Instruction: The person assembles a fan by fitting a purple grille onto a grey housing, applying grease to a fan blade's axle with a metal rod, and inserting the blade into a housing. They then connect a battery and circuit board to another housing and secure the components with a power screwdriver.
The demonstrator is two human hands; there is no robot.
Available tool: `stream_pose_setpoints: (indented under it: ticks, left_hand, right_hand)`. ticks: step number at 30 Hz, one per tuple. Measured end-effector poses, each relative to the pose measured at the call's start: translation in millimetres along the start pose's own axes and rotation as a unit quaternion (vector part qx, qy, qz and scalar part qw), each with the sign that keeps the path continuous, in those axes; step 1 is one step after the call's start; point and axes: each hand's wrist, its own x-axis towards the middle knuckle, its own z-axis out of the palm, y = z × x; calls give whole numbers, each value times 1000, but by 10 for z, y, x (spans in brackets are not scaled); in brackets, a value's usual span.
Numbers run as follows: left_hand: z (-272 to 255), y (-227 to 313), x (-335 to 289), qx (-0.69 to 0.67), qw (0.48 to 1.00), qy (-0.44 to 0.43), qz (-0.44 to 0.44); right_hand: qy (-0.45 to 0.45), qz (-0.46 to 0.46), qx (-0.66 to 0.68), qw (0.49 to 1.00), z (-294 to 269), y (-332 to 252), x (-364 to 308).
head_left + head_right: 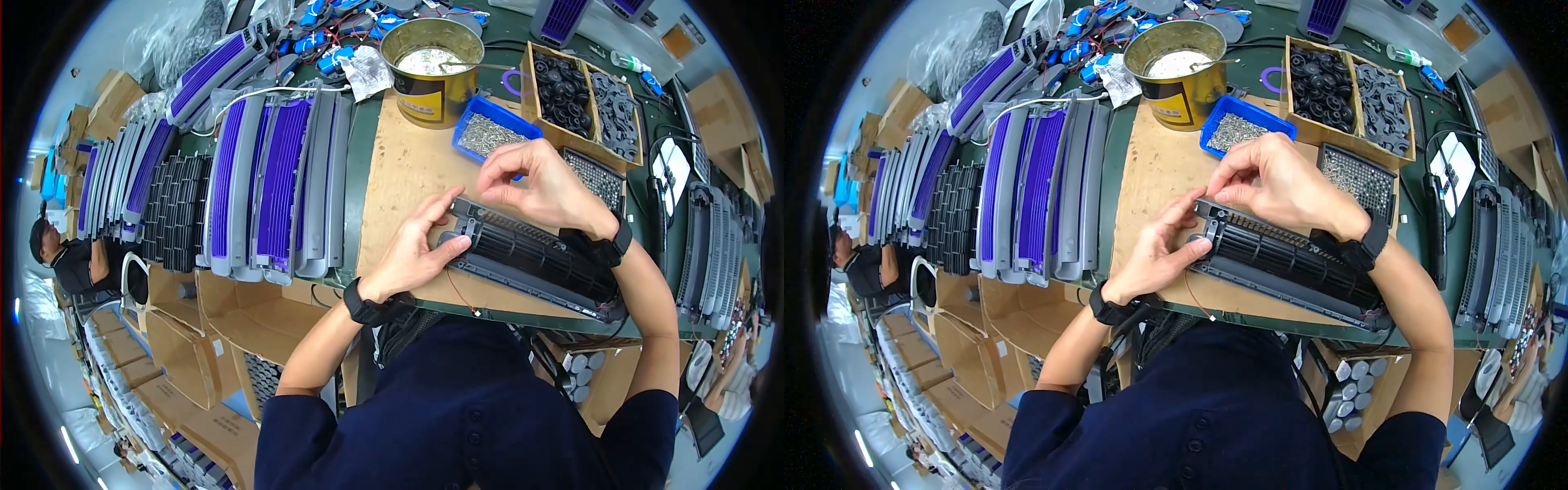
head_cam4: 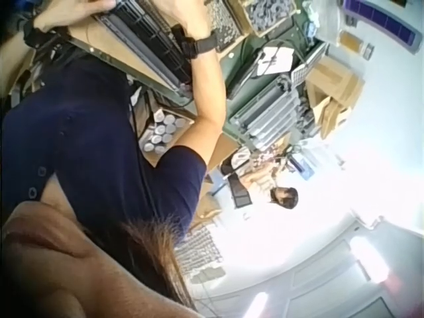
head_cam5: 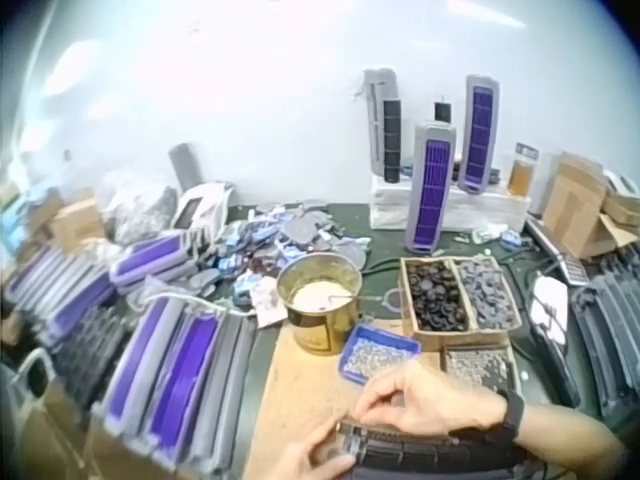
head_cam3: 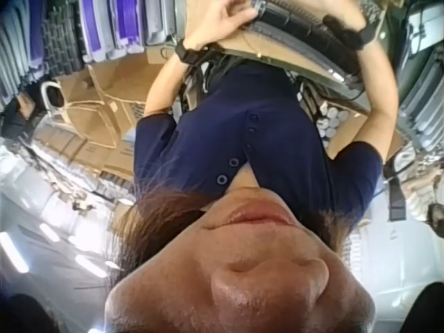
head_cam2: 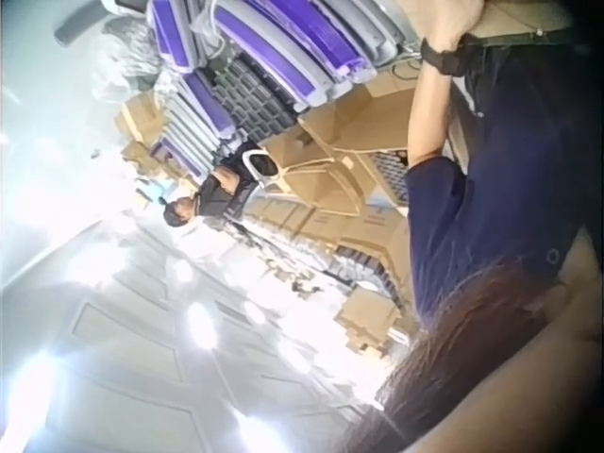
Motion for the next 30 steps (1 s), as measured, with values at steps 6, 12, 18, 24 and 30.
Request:
stream_pose_setpoints:
  ticks: [6,12,18,24,30]
  left_hand:
    - [81,-23,66,24,998,-28,-58]
    - [117,-1,74,41,996,-24,-77]
    - [111,-17,65,36,996,-34,-72]
    - [83,-63,72,-25,996,-57,-56]
    - [28,-105,58,25,995,-95,-34]
  right_hand:
    - [-27,-80,-98,992,77,-34,-4]
    - [-48,-177,-214,959,119,69,20]
    - [-33,-216,-272,937,178,40,-16]
    - [-78,-221,-358,904,143,1,-54]
    - [122,-73,-265,954,-417,-235,-419]
